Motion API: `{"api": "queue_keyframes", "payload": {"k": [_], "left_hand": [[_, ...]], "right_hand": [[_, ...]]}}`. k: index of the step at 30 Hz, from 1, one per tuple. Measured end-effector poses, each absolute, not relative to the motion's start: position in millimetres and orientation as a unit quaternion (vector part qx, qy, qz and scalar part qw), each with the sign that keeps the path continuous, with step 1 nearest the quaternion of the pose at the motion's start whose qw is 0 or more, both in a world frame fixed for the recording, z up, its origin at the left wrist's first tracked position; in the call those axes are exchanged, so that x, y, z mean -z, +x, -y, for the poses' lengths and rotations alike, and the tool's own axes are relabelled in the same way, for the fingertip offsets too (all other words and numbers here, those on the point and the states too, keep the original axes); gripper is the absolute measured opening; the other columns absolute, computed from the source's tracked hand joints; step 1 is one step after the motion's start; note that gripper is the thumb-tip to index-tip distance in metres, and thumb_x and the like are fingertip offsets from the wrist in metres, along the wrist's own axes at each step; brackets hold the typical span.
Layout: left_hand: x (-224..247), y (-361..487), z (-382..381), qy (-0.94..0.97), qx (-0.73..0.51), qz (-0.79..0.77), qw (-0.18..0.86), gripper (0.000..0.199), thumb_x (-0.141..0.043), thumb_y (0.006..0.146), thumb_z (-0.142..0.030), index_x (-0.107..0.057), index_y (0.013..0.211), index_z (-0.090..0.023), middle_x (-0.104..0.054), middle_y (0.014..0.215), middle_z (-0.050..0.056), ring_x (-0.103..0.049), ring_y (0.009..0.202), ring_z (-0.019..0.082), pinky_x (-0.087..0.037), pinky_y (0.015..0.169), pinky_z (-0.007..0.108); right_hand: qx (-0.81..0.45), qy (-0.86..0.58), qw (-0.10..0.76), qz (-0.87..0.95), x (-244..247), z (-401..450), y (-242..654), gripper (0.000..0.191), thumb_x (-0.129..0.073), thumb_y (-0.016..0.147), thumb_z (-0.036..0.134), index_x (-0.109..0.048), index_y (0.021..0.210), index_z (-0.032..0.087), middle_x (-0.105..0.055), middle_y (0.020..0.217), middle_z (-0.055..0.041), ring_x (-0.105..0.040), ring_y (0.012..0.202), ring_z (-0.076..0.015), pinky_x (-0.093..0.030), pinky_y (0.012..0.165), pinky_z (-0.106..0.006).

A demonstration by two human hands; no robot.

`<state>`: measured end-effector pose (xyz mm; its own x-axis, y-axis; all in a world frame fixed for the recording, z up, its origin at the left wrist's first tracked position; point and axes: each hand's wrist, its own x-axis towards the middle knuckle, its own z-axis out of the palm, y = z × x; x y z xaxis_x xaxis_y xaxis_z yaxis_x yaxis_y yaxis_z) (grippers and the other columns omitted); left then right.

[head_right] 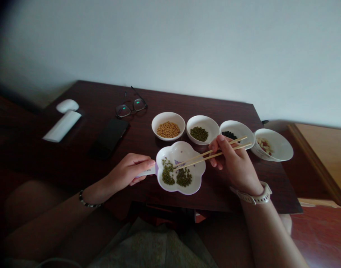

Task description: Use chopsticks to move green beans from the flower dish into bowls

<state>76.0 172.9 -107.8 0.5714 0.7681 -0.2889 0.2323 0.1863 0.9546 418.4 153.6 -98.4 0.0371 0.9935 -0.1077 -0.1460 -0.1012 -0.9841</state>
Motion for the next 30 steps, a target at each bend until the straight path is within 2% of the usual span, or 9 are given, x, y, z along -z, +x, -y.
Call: {"api": "queue_keyframes", "payload": {"k": [4, 13, 20, 30], "left_hand": [[108.1, 76.9, -173.3, 0.603, -0.205, -0.414, 0.651, 0.054, -0.066, 0.112, -0.055, -0.056, 0.071, -0.022, -0.05, 0.05, -0.005, -0.04, 0.04, 0.008, -0.027, 0.04, 0.021], [106.9, 76.8, -172.8, 0.604, -0.204, -0.417, 0.648, 0.054, -0.067, 0.112, -0.055, -0.057, 0.071, -0.021, -0.051, 0.05, -0.005, -0.041, 0.041, 0.009, -0.027, 0.041, 0.021], [106.7, 76.8, -172.1, 0.603, -0.215, -0.417, 0.646, 0.053, -0.066, 0.112, -0.054, -0.055, 0.07, -0.022, -0.05, 0.05, -0.005, -0.04, 0.04, 0.009, -0.026, 0.041, 0.021], [106.7, 75.9, -172.9, 0.608, -0.214, -0.409, 0.646, 0.053, -0.063, 0.114, -0.049, -0.054, 0.07, -0.022, -0.05, 0.051, -0.005, -0.041, 0.041, 0.008, -0.026, 0.041, 0.021]], "right_hand": [[-0.534, -0.511, 0.515, 0.435, 96.8, -153.7, 415.3, 0.049, -0.076, 0.11, 0.066, -0.066, 0.084, 0.025, -0.058, 0.065, -0.0002, -0.046, 0.052, -0.0138, -0.032, 0.043, -0.026], [-0.539, -0.497, 0.523, 0.435, 98.8, -153.5, 414.9, 0.049, -0.075, 0.112, 0.065, -0.065, 0.084, 0.025, -0.059, 0.067, 0.0002, -0.048, 0.053, -0.0134, -0.037, 0.047, -0.027], [-0.516, -0.513, 0.531, 0.435, 96.2, -153.6, 418.2, 0.049, -0.074, 0.111, 0.064, -0.066, 0.083, 0.025, -0.058, 0.065, 0.0003, -0.04, 0.048, -0.0122, -0.028, 0.042, -0.028], [-0.531, -0.506, 0.523, 0.434, 95.3, -152.8, 417.0, 0.047, -0.075, 0.111, 0.063, -0.066, 0.083, 0.025, -0.058, 0.066, -0.001, -0.043, 0.052, -0.0138, -0.029, 0.044, -0.028]]}}
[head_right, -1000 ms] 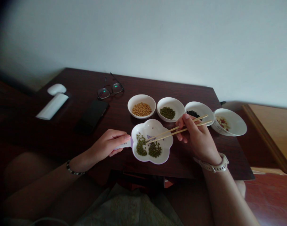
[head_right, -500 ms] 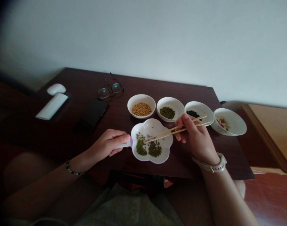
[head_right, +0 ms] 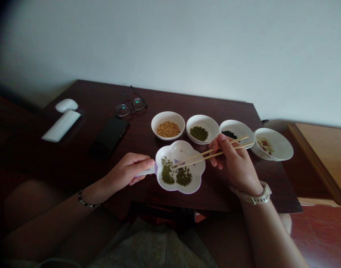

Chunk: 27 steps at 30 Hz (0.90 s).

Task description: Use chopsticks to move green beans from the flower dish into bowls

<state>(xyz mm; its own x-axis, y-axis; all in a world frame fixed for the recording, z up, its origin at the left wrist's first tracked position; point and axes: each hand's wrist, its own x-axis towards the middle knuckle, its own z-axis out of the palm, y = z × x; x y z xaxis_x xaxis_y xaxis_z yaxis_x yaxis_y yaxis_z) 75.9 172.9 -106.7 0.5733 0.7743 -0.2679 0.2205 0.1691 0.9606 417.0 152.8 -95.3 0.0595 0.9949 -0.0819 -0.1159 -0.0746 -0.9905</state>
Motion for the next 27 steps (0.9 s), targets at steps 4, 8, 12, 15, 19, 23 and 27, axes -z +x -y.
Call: {"api": "queue_keyframes", "payload": {"k": [4, 8, 12, 15, 19, 23, 27], "left_hand": [[107.3, 75.9, -172.7, 0.607, -0.212, -0.409, 0.647, 0.053, -0.063, 0.114, -0.049, -0.054, 0.07, -0.021, -0.05, 0.051, -0.005, -0.041, 0.041, 0.008, -0.027, 0.042, 0.021], [107.2, 75.9, -171.6, 0.604, -0.216, -0.407, 0.651, 0.052, -0.064, 0.114, -0.048, -0.055, 0.071, -0.021, -0.05, 0.052, -0.006, -0.041, 0.041, 0.008, -0.026, 0.042, 0.021], [106.8, 76.2, -171.0, 0.601, -0.221, -0.409, 0.65, 0.051, -0.064, 0.114, -0.048, -0.055, 0.071, -0.021, -0.049, 0.051, -0.006, -0.04, 0.041, 0.008, -0.026, 0.042, 0.021], [106.1, 76.6, -171.0, 0.6, -0.22, -0.405, 0.654, 0.051, -0.064, 0.114, -0.047, -0.055, 0.071, -0.021, -0.049, 0.051, -0.006, -0.04, 0.041, 0.008, -0.026, 0.041, 0.021], [105.8, 77.2, -171.6, 0.602, -0.221, -0.411, 0.648, 0.051, -0.064, 0.114, -0.047, -0.055, 0.071, -0.022, -0.049, 0.051, -0.006, -0.04, 0.041, 0.008, -0.026, 0.041, 0.021], [107.0, 76.9, -172.1, 0.603, -0.22, -0.411, 0.647, 0.051, -0.064, 0.114, -0.048, -0.056, 0.071, -0.021, -0.05, 0.051, -0.005, -0.041, 0.041, 0.008, -0.026, 0.041, 0.021], [108.0, 76.1, -172.4, 0.604, -0.217, -0.407, 0.65, 0.051, -0.064, 0.114, -0.048, -0.056, 0.072, -0.021, -0.05, 0.05, -0.006, -0.041, 0.04, 0.008, -0.026, 0.04, 0.02]], "right_hand": [[-0.527, -0.506, 0.523, 0.439, 95.3, -152.6, 415.7, 0.049, -0.073, 0.113, 0.062, -0.066, 0.083, 0.025, -0.057, 0.066, -0.0006, -0.045, 0.052, -0.013, -0.031, 0.044, -0.026], [-0.527, -0.5, 0.532, 0.434, 95.4, -152.3, 414.8, 0.047, -0.073, 0.114, 0.059, -0.066, 0.082, 0.024, -0.058, 0.066, -0.0011, -0.046, 0.053, -0.0125, -0.032, 0.045, -0.026], [-0.536, -0.5, 0.529, 0.429, 97.5, -153.0, 416.4, 0.047, -0.072, 0.114, 0.059, -0.066, 0.083, 0.025, -0.056, 0.064, -0.0006, -0.043, 0.051, -0.0128, -0.029, 0.045, -0.027], [-0.541, -0.498, 0.526, 0.427, 99.5, -153.6, 417.6, 0.047, -0.071, 0.115, 0.058, -0.066, 0.083, 0.024, -0.057, 0.066, -0.0008, -0.043, 0.051, -0.0125, -0.027, 0.044, -0.027], [-0.544, -0.494, 0.522, 0.432, 100.1, -154.1, 416.5, 0.047, -0.071, 0.115, 0.058, -0.066, 0.083, 0.024, -0.056, 0.067, -0.0006, -0.046, 0.052, -0.0127, -0.029, 0.045, -0.028], [-0.541, -0.494, 0.526, 0.432, 98.7, -153.9, 413.6, 0.047, -0.074, 0.113, 0.06, -0.067, 0.083, 0.024, -0.056, 0.067, -0.0002, -0.046, 0.052, -0.0127, -0.029, 0.043, -0.027], [-0.535, -0.5, 0.527, 0.431, 97.5, -152.9, 411.7, 0.048, -0.074, 0.112, 0.06, -0.066, 0.083, 0.024, -0.057, 0.066, -0.0002, -0.048, 0.052, -0.0126, -0.031, 0.044, -0.025]]}}
